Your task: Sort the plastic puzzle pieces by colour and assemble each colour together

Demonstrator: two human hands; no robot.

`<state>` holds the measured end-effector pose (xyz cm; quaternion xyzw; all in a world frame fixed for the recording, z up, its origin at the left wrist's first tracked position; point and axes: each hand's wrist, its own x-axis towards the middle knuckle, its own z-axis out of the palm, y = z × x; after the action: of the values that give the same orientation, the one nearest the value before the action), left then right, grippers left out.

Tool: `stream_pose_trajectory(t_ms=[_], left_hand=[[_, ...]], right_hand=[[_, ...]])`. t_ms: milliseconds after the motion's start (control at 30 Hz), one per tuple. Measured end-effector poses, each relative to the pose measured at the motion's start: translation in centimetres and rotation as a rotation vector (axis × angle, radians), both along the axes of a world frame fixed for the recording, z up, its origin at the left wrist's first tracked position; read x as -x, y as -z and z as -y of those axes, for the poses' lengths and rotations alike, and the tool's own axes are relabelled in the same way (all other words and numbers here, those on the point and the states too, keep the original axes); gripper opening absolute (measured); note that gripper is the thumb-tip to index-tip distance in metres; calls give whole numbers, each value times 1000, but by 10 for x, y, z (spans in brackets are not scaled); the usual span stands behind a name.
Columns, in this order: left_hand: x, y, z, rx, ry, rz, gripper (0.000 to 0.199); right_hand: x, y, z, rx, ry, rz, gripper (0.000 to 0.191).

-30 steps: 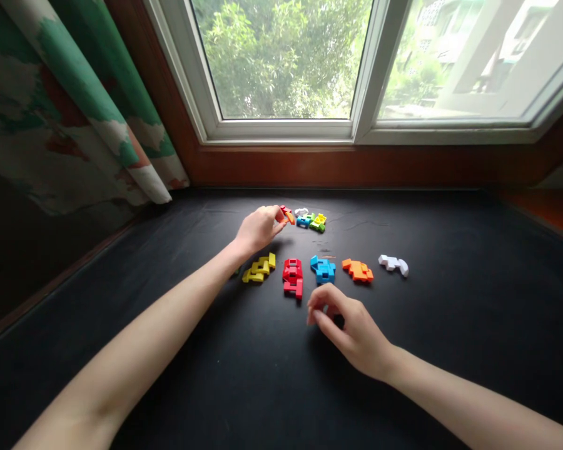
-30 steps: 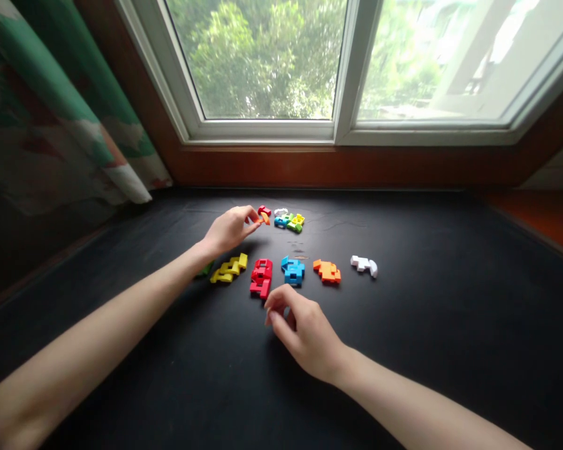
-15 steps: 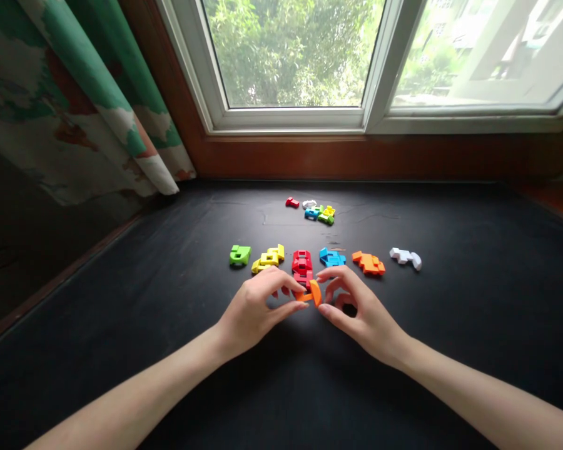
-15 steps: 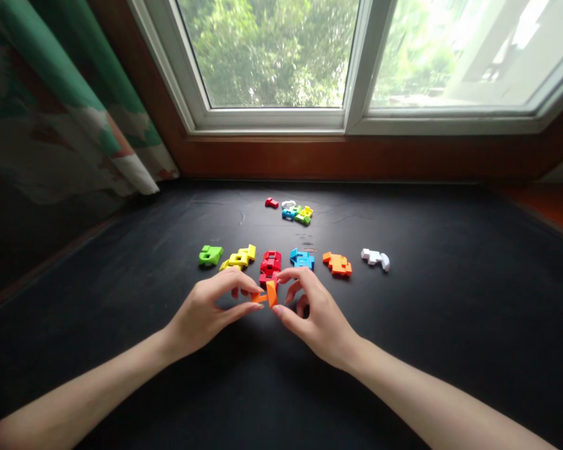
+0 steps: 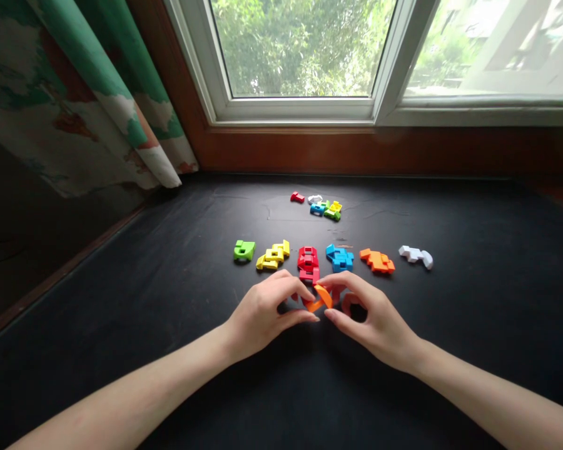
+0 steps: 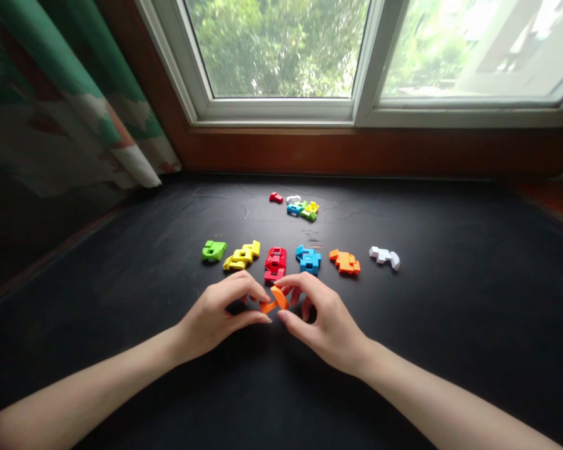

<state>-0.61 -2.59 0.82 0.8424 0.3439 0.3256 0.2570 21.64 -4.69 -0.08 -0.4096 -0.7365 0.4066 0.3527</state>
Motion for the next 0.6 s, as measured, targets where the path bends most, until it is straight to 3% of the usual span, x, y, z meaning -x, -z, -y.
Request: stream_pose_trajectory(t_ms=[600], left_hand=[[1,0,1,13,13,-5,12]], right_hand=[[2,4,-1,-12,24,-37,32]])
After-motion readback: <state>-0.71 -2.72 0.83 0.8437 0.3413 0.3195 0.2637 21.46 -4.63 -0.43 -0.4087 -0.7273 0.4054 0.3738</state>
